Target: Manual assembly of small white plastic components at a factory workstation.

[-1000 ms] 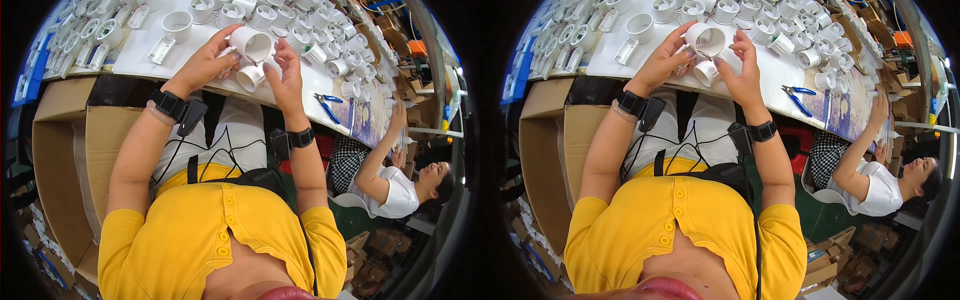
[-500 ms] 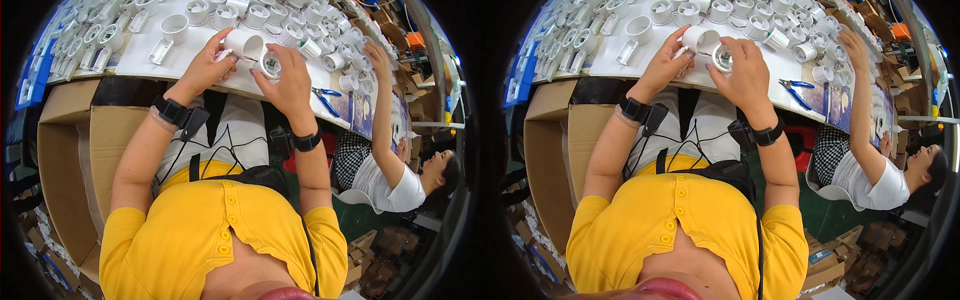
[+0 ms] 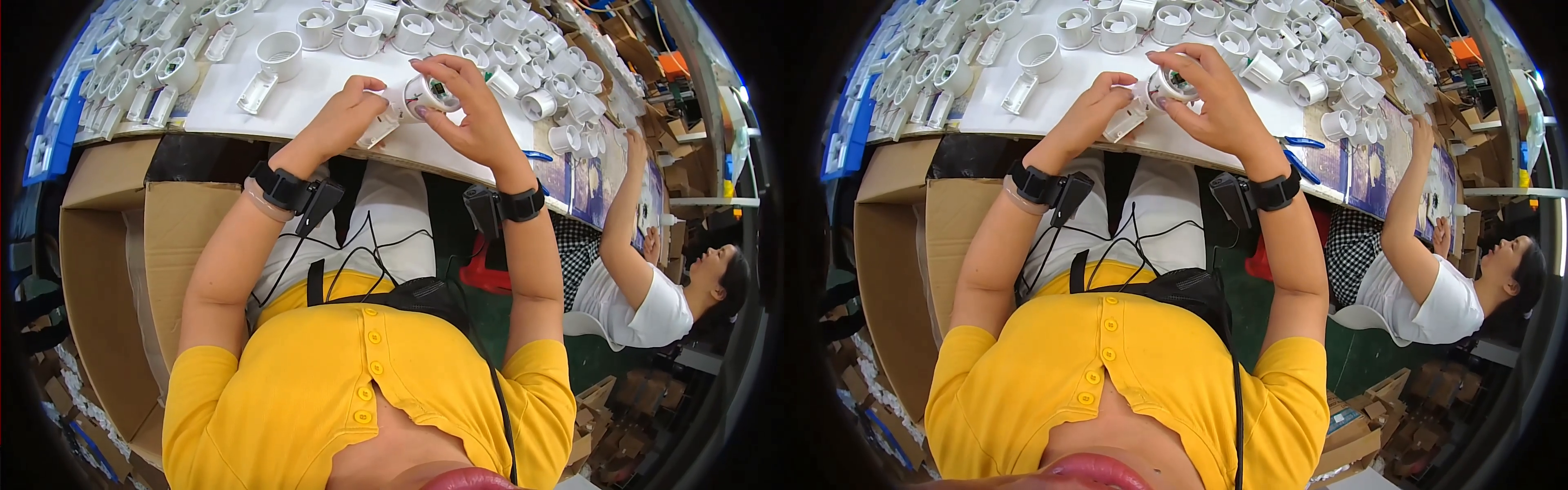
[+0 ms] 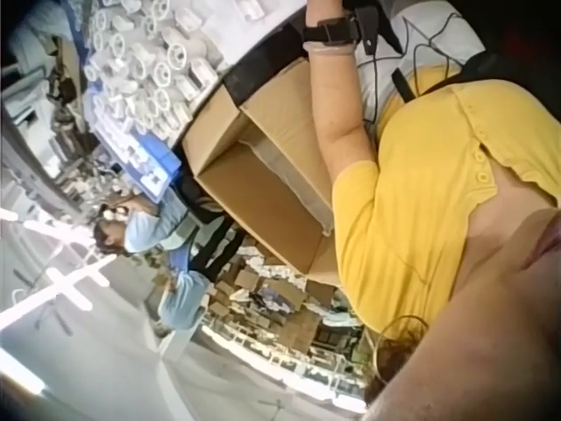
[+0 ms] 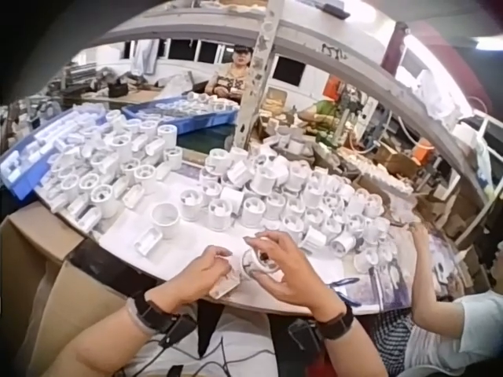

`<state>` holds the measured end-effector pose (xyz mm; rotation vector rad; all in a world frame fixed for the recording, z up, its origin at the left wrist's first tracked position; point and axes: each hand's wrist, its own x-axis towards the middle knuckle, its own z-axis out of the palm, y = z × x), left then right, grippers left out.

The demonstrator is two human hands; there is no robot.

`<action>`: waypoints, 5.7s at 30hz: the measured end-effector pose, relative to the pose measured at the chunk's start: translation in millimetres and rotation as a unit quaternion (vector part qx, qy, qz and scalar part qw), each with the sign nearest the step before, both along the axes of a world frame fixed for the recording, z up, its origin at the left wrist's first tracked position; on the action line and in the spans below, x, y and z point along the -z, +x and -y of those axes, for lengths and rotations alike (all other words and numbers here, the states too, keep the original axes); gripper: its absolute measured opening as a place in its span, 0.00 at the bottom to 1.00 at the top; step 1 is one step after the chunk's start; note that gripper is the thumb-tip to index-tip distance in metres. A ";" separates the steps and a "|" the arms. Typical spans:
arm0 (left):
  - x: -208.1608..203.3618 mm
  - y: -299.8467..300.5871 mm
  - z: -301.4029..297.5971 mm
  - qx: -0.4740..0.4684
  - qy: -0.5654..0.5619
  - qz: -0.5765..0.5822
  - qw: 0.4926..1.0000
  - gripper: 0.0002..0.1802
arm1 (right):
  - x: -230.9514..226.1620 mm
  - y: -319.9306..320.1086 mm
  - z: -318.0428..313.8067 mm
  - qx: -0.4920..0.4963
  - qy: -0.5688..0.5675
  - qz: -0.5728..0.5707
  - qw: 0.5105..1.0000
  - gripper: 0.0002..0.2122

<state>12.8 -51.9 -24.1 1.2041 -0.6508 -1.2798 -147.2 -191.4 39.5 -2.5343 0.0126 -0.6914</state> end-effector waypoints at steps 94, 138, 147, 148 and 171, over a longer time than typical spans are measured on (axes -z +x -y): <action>10.6 10.0 14.2 -0.015 -0.180 0.110 0.977 0.35 | 47.5 30.5 3.7 0.124 0.098 -0.005 0.987 0.08; 17.7 21.9 10.5 0.017 -0.194 0.152 0.969 0.34 | 55.2 23.1 -13.4 0.094 -0.006 0.091 0.991 0.15; 15.3 17.1 11.4 -0.015 -0.182 0.156 0.971 0.31 | 40.0 -5.8 -24.3 0.145 0.019 0.022 0.989 0.22; 14.2 16.5 10.5 -0.020 -0.171 0.173 0.970 0.31 | 37.5 -6.4 -25.1 0.144 0.011 0.006 0.990 0.23; 4.8 -10.8 -7.8 -0.157 -0.094 0.524 0.832 0.43 | 2.0 15.5 7.3 -0.008 -0.061 -0.053 0.997 0.24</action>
